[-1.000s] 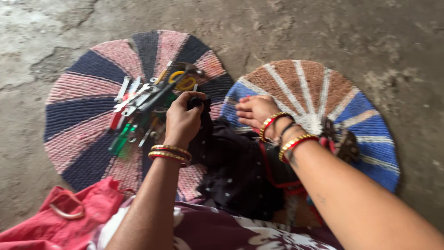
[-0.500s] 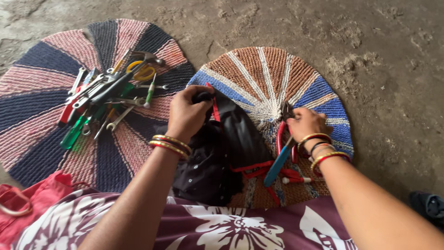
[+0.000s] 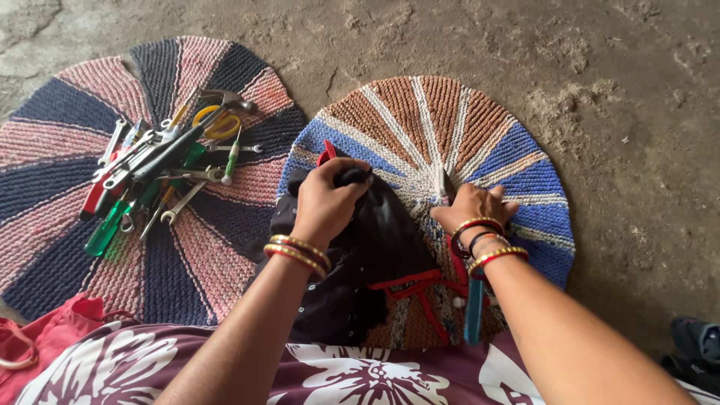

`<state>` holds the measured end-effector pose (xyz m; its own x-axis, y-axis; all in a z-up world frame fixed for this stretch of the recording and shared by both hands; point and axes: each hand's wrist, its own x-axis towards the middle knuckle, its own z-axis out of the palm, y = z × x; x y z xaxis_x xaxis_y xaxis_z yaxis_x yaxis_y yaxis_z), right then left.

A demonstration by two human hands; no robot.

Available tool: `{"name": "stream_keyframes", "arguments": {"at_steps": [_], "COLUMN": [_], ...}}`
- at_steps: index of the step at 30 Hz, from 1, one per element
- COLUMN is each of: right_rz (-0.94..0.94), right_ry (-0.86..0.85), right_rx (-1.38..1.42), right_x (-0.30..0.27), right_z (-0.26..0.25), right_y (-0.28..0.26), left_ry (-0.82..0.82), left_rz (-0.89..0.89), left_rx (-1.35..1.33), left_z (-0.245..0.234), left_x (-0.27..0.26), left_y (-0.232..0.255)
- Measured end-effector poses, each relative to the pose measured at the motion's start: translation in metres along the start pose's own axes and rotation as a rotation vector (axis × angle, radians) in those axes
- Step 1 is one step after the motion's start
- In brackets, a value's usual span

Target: The person sits on the floor and uses a hammer and pliers to repair a black bag. They repeatedly strike a metal part of the bag with the hammer and use pliers to adjust components.

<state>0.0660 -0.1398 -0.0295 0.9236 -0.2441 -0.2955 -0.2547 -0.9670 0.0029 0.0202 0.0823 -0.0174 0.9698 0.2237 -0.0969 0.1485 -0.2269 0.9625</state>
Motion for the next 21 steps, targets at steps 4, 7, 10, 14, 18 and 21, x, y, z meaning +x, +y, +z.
{"name": "stream_keyframes", "arguments": {"at_steps": [4,7,10,14,18,21], "right_rz": [-0.210,-0.451,-0.477,-0.558,-0.635,-0.560], "right_ry": [0.086,-0.020,-0.405,-0.457,-0.696,-0.852], "right_rx": [0.405,0.874,1.051,0.747,0.990,1.107], "right_x": [0.020,0.028,0.021,0.001,-0.018,-0.032], "right_z": [0.004,-0.017,-0.044,-0.044,-0.046,-0.052], "right_y": [0.000,-0.008,-0.014,-0.022,0.002,0.029], "left_ry": [0.080,0.104,0.042,-0.083,-0.016,0.072], "left_rz": [-0.027,-0.039,-0.072,-0.065,-0.217,-0.255], "left_rx": [-0.049,-0.310,-0.584,-0.638,-0.826,-0.939], "left_z": [-0.001,0.008,0.017,0.035,0.041,0.055], "left_x": [-0.003,0.007,0.013,0.007,-0.005,-0.010], "left_y": [-0.006,-0.013,-0.017,-0.014,-0.007,-0.003]}}
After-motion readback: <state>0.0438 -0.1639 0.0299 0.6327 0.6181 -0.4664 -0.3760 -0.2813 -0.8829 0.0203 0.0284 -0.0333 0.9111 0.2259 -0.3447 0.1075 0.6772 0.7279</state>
